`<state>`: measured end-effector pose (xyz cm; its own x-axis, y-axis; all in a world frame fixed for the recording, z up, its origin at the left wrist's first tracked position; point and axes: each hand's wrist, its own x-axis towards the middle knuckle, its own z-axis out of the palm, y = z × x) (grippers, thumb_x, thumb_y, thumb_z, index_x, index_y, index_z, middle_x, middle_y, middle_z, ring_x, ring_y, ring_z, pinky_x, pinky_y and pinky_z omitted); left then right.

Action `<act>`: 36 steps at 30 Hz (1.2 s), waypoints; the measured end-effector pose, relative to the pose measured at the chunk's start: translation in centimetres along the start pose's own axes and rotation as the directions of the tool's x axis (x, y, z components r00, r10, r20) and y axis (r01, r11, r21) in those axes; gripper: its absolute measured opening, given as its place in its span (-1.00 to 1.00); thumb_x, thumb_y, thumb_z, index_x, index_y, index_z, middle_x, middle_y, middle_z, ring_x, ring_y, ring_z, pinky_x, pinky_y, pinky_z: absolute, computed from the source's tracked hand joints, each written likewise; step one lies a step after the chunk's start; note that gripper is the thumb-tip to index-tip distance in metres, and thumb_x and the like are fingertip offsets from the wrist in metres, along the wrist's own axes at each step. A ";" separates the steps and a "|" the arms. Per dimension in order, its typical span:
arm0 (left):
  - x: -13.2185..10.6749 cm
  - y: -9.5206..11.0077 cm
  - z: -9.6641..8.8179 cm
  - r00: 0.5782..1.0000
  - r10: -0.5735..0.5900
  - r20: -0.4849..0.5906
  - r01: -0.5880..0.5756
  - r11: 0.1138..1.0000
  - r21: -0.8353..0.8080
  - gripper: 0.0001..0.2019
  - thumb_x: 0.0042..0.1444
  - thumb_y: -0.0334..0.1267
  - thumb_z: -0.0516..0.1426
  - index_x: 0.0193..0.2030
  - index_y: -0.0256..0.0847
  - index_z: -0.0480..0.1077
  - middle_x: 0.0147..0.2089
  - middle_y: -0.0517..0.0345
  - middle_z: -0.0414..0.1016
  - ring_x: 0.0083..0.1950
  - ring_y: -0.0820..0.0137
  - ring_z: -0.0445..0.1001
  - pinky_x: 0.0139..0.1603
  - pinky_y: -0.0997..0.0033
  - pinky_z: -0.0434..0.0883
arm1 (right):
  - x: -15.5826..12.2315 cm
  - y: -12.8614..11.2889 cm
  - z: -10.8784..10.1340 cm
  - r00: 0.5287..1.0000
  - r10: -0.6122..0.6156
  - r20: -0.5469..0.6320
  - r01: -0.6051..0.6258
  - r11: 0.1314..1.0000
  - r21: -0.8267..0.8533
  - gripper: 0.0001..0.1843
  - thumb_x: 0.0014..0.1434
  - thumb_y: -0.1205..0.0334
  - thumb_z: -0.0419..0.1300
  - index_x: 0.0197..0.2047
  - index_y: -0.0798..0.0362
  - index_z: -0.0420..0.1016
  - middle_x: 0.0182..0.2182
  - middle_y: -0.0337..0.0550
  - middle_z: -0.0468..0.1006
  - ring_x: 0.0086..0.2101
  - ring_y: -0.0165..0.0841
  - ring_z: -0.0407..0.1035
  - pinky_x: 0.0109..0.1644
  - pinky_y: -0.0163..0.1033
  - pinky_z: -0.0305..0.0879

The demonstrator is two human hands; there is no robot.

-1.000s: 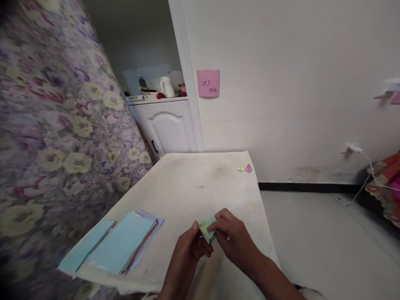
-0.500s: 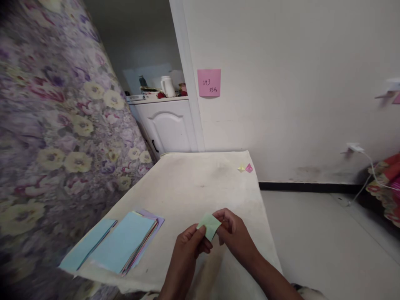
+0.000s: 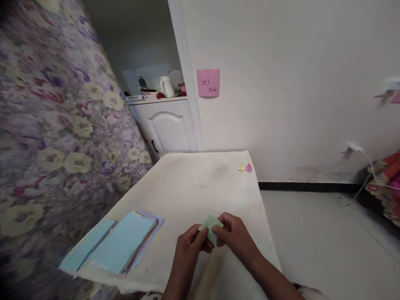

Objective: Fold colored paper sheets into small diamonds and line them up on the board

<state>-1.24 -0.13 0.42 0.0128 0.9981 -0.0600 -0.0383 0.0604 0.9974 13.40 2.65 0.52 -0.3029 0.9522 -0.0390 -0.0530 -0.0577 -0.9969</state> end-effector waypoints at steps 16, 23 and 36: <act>0.4 -0.9 0.2 0.990 -0.136 -0.032 0.131 0.984 -0.118 -0.78 -0.06 -0.16 0.20 -0.47 -0.31 0.40 -0.70 0.27 0.30 -0.67 0.57 0.17 -0.64 0.59 0.10 | 0.1 0.1 0.1 1.000 0.023 -0.008 -0.023 0.998 -0.066 -0.83 0.01 0.19 0.17 -0.47 0.12 0.31 -0.63 -0.35 0.31 -0.63 -0.52 0.22 -0.57 -0.38 0.24; 0.2 -1.0 0.2 0.990 -0.111 -0.084 0.096 0.981 -0.166 -0.77 -0.07 -0.17 0.20 -0.34 -0.30 0.49 -0.48 0.18 0.39 -0.51 0.54 0.20 -0.51 0.57 0.16 | 0.1 0.4 0.6 0.998 0.015 -0.059 -0.018 0.999 -0.049 -0.83 0.00 0.21 0.17 -0.50 0.11 0.28 -0.64 -0.36 0.25 -0.62 -0.52 0.16 -0.59 -0.40 0.19; 0.0 -0.7 0.5 0.993 -0.120 0.015 0.120 0.991 -0.052 -0.82 -0.11 -0.24 0.20 -0.40 -0.34 0.48 -0.58 0.20 0.36 -0.51 0.48 0.24 -0.49 0.51 0.17 | 0.3 -0.3 -0.3 0.999 -0.026 -0.033 0.022 0.994 -0.106 -0.72 0.01 0.08 0.21 -0.52 0.11 0.30 -0.63 -0.34 0.25 -0.58 -0.51 0.12 -0.54 -0.39 0.02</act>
<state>-0.76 -0.13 -0.30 0.0325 0.9834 -0.1785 -0.0886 0.1807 0.9795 13.67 3.01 0.81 -0.2698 0.9628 -0.0156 0.0416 -0.0046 -0.9991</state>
